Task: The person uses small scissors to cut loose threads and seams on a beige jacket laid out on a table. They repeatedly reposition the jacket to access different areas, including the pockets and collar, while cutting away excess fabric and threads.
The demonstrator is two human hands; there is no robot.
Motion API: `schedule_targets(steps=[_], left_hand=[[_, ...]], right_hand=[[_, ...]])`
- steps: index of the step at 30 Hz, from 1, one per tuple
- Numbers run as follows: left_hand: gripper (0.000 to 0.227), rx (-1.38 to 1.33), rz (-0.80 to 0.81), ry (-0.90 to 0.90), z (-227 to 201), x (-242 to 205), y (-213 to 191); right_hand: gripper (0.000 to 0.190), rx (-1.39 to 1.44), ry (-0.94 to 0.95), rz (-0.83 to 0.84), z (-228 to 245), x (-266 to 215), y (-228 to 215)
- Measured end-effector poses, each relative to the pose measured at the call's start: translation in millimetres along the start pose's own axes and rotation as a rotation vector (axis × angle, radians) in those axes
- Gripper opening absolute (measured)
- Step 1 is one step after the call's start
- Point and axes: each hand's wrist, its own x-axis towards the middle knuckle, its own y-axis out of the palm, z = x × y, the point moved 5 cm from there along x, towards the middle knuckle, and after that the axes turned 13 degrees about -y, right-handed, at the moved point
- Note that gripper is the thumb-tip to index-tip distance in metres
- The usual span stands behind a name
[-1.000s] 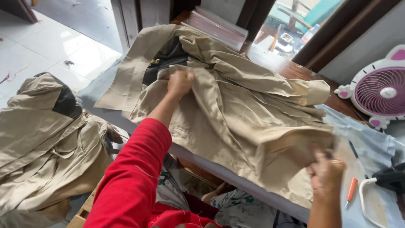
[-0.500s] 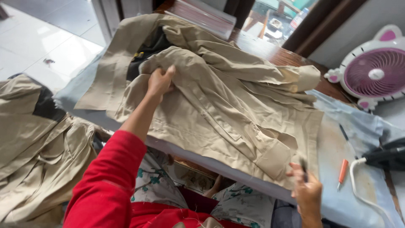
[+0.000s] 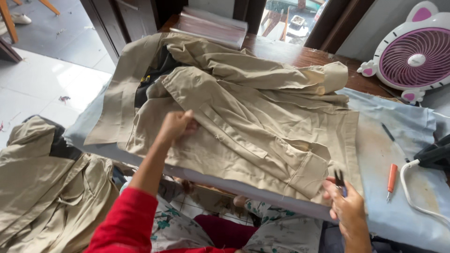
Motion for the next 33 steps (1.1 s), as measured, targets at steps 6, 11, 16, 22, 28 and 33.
schedule_targets(steps=[6, 11, 16, 22, 28, 33], left_hand=[[0.031, 0.166, 0.166, -0.182, 17.3, -86.1, 50.2], [0.034, 0.61, -0.139, 0.198, 22.2, -86.5, 57.5], [0.031, 0.483, 0.104, 0.206, 39.8, -131.8, 25.8], [0.045, 0.424, 0.365, 0.223, 71.4, -180.6, -51.5], [0.034, 0.646, -0.037, 0.169, 64.1, -189.9, -50.9], [0.032, 0.43, 0.172, -0.01, 43.8, -194.6, 32.1]], right_hand=[[0.031, 0.167, -0.185, -0.086, -18.3, -28.0, -0.9], [0.039, 0.252, -0.157, -0.152, -28.2, -49.7, 9.4], [0.037, 0.209, -0.171, -0.14, -29.7, -56.7, -9.8], [0.036, 0.088, -0.188, -0.201, -9.6, -57.7, -18.2], [0.037, 0.085, -0.22, -0.188, 17.7, -40.7, 0.9], [0.012, 0.205, -0.194, -0.177, 8.5, -31.5, 29.0]])
